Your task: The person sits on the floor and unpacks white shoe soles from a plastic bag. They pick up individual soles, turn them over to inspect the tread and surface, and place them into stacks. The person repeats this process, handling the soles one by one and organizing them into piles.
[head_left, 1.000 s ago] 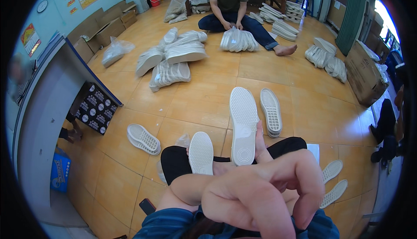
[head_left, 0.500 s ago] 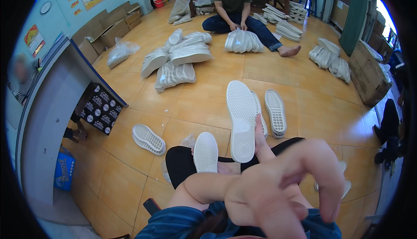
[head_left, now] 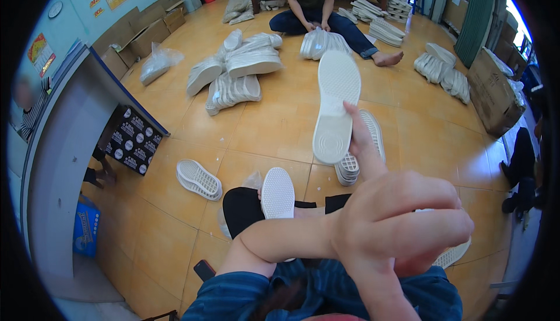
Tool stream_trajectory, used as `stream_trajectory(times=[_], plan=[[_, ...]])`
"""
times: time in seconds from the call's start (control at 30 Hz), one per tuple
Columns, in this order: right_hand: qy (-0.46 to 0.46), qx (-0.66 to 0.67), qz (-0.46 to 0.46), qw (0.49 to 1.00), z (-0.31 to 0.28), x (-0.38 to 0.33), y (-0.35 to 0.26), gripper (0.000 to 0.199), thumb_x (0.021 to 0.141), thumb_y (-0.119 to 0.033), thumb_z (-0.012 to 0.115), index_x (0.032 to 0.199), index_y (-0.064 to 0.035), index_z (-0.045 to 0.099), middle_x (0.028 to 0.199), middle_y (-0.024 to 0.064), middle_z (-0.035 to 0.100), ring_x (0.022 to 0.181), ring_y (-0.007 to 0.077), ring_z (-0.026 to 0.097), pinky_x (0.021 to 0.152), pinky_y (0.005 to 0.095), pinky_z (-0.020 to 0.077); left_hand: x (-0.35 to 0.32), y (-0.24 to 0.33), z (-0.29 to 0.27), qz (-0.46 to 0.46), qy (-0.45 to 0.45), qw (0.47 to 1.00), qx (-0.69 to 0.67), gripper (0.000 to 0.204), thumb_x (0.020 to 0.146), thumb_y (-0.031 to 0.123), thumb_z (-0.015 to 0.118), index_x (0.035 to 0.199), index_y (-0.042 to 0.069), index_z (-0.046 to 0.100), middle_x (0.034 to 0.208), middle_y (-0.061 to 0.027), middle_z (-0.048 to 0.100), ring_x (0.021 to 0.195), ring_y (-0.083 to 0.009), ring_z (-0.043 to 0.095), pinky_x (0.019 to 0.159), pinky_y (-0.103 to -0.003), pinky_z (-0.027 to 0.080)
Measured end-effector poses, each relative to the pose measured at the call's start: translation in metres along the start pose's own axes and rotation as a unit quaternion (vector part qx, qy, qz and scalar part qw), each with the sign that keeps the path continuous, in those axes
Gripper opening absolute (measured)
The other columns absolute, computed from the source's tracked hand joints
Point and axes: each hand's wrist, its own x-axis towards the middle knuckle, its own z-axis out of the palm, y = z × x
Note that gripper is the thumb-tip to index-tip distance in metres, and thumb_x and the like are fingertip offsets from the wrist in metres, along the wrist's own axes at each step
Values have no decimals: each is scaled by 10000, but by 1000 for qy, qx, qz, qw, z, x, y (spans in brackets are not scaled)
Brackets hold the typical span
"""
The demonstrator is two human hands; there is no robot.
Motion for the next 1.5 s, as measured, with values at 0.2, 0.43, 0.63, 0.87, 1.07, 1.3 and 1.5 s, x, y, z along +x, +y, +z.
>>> stream_trajectory(times=[0.2, 0.43, 0.63, 0.87, 1.07, 1.3, 1.5], plan=[[-43, -45, -48, 997, 13, 31, -58, 504, 920, -361, 599, 1263, 3, 535, 1159, 138, 639, 1029, 237, 648, 897, 369, 544, 0, 6, -2, 18, 18, 1000, 13, 481, 768, 368, 551, 1164, 98, 595, 962, -112, 627, 743, -224, 599, 833, -429, 250], [-34, -51, -99, 993, 20, 44, -77, 474, 900, -311, 609, 1237, 15, 540, 1133, 136, 630, 986, 230, 646, 873, 359, 550, 7, 18, 11, -26, 62, 997, 23, 511, 736, 41, 617, 1217, 203, 555, 980, -119, 639, 728, -249, 601, 640, -339, 424], [43, -70, -88, 993, 32, 75, -102, 499, 902, -282, 601, 1263, 41, 485, 1145, 171, 605, 1023, 268, 629, 904, 389, 536, 46, 63, 27, -171, 97, 972, 132, 586, 697, -192, 558, 1161, 161, 499, 862, -101, 621, 712, -236, 570, 585, -282, 463], [47, -70, -96, 992, 29, 88, -119, 512, 897, -268, 608, 1280, 38, 459, 1187, 184, 575, 1064, 288, 604, 934, 410, 522, 64, 63, 37, -174, 207, 960, 74, 701, 673, -231, 502, 1239, 180, 549, 827, -109, 598, 722, -235, 558, 599, -261, 448], [58, -132, -89, 986, 33, 83, -133, 507, 892, -273, 617, 1268, 30, 461, 1156, 172, 579, 1038, 276, 608, 912, 398, 527, 60, 46, -2, -90, 88, 992, 26, 564, 678, -101, 629, 1177, 157, 578, 908, -109, 594, 787, -252, 583, 641, -295, 481], [50, -156, -94, 982, 36, 96, -144, 481, 884, -275, 623, 1219, 36, 477, 1111, 156, 588, 979, 261, 619, 883, 378, 531, -2, 49, -97, -215, -152, 956, 128, 460, 684, 50, 777, 1105, 131, 611, 1002, -110, 589, 862, -273, 613, 690, -334, 519], [39, -265, -129, 955, 24, 100, -121, 453, 844, -186, 634, 1207, 41, 486, 1073, 156, 613, 964, 247, 643, 880, 374, 532, -141, 136, -270, -684, 97, 633, 350, 148, 975, 190, 569, 1035, 64, 521, 994, -36, 531, 979, -151, 561, 865, -290, 459]])
